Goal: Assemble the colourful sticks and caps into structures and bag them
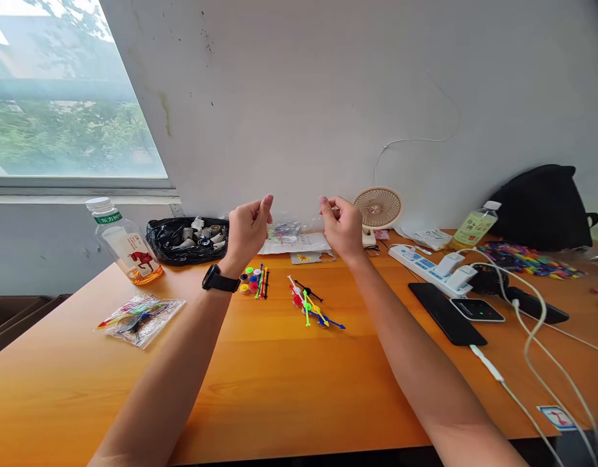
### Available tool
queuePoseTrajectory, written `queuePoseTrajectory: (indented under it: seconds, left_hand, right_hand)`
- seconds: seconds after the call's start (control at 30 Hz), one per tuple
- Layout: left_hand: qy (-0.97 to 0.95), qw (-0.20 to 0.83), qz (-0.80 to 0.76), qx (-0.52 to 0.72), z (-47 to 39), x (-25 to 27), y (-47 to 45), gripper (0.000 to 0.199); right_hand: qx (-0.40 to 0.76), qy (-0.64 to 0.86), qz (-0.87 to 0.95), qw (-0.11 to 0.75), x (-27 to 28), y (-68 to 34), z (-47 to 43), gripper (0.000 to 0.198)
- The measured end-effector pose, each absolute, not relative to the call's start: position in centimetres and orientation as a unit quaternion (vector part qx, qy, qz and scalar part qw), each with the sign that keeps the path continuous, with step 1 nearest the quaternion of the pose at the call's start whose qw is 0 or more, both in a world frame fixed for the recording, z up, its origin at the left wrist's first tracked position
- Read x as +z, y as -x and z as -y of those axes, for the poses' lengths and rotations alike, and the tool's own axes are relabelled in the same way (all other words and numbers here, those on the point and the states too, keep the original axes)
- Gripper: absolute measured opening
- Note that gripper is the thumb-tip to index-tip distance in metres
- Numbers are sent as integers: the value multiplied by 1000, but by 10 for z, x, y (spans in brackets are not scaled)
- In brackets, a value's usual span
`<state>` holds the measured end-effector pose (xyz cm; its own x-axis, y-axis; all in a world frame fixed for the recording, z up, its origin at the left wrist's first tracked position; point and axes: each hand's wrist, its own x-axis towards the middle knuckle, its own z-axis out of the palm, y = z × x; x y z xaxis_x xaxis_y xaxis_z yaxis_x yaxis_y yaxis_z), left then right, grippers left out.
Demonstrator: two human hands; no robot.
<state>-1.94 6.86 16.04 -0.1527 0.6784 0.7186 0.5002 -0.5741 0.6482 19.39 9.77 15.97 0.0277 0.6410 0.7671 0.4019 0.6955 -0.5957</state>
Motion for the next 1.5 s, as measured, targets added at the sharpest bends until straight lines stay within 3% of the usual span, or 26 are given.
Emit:
queuePoseTrajectory:
  seconds: [0.3,0.53,0.67,0.77,0.93,1.27,1.4,1.5]
  left_hand:
    - [-613,111,-479,619,-75,156,24,66]
    - [-597,185,-483,613,-88,150,38,63]
    - [-605,30,-493,625,-82,150,35,34]
    - [-640,-81,-465,606,-68,154,22,36]
    - [-689,-146,-459,541,-54,159,7,53]
    - [-825,-105,-369,414,-58,146,2,114]
    - [-816,-110,-371,430,-60,141,-3,113]
    - [-814,-121,-372,430,-59,140,-5,93]
  right_hand:
    - [220,358,669,613,173,-201,-91,57]
    - [383,287,718,505,180,-218,-90,45]
    - [416,314,711,473,184,-224,-89,34]
    - [396,327,721,465,182,-224,-91,21]
    - [358,329,739,466,178,-220,-92,19]
    - [255,336,796,434,183,-210,-77,19]
    - [194,348,809,432,185,-208,-73,19]
    - [131,365,813,435,187,-207,-70,20]
